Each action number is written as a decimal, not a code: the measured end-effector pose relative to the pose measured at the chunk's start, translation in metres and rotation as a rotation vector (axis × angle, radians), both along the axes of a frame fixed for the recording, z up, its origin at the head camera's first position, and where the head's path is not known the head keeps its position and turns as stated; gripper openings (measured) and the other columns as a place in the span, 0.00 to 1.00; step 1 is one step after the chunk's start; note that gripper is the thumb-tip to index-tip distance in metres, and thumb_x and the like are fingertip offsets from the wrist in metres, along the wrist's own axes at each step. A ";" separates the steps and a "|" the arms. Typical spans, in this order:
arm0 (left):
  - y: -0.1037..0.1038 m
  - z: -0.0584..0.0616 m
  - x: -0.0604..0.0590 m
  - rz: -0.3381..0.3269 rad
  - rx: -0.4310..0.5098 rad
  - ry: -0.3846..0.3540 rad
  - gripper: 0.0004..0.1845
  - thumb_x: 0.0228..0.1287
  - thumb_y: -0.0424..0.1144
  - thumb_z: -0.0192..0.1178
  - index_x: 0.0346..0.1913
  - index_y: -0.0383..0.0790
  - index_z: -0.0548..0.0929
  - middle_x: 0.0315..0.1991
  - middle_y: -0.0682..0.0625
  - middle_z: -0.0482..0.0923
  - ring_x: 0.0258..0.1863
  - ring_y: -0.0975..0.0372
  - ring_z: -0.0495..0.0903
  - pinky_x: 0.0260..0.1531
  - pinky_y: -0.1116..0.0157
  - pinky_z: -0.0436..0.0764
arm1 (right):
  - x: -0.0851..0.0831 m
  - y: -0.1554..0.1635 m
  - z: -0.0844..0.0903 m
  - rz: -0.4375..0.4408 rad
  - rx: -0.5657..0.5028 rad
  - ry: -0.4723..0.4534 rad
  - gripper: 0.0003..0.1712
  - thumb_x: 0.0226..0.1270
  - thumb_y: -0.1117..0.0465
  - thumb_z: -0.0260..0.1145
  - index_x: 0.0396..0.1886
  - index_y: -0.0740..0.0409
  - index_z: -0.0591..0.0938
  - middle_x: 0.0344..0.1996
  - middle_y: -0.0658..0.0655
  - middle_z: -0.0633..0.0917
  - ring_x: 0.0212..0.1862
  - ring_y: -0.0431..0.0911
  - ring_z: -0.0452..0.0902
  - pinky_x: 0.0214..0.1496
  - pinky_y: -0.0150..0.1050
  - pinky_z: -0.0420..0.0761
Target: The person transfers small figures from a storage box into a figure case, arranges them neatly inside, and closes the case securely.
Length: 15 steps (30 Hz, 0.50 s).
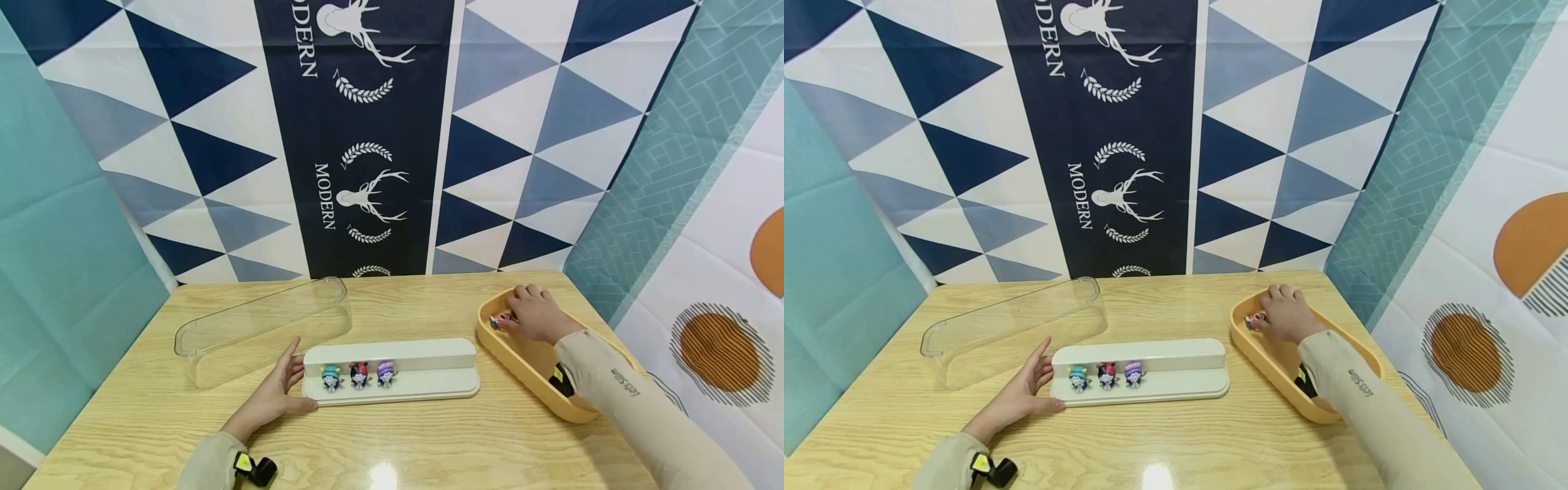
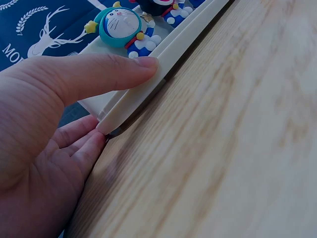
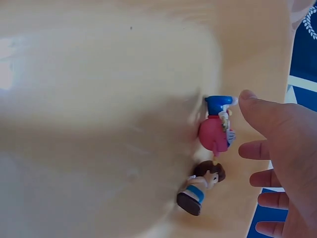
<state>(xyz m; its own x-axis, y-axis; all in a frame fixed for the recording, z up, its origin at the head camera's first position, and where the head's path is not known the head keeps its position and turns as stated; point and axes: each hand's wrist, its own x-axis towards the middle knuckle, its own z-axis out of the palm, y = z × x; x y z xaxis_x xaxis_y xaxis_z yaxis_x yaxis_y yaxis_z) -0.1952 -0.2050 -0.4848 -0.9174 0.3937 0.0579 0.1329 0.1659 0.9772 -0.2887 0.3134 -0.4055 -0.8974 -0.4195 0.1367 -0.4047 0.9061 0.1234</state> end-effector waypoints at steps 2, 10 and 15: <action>0.000 -0.001 0.000 -0.002 -0.005 0.006 0.68 0.51 0.27 0.75 0.79 0.39 0.30 0.71 0.29 0.54 0.72 0.37 0.53 0.71 0.46 0.53 | -0.001 0.001 -0.002 -0.009 -0.005 -0.010 0.23 0.67 0.44 0.67 0.42 0.62 0.82 0.45 0.66 0.75 0.48 0.61 0.67 0.45 0.59 0.70; 0.000 -0.001 0.000 -0.006 -0.008 0.027 0.68 0.51 0.26 0.75 0.79 0.38 0.30 0.71 0.28 0.54 0.72 0.37 0.53 0.71 0.45 0.53 | -0.004 0.004 -0.014 -0.024 0.000 -0.012 0.25 0.68 0.43 0.65 0.41 0.63 0.83 0.46 0.68 0.76 0.50 0.64 0.68 0.50 0.63 0.71; -0.001 -0.002 -0.001 -0.009 -0.008 0.029 0.68 0.51 0.26 0.75 0.79 0.38 0.30 0.71 0.28 0.54 0.72 0.37 0.53 0.71 0.45 0.53 | -0.006 0.005 -0.019 -0.015 -0.002 -0.003 0.24 0.69 0.45 0.65 0.39 0.64 0.83 0.45 0.68 0.75 0.51 0.65 0.68 0.50 0.64 0.71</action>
<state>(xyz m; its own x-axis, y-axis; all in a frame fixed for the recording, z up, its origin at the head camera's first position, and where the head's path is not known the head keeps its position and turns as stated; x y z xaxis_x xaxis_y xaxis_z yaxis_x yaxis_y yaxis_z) -0.1961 -0.2064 -0.4869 -0.9116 0.4030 0.0808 0.1623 0.1723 0.9716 -0.2949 0.3183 -0.4250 -0.9041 -0.4056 0.1345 -0.3914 0.9123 0.1201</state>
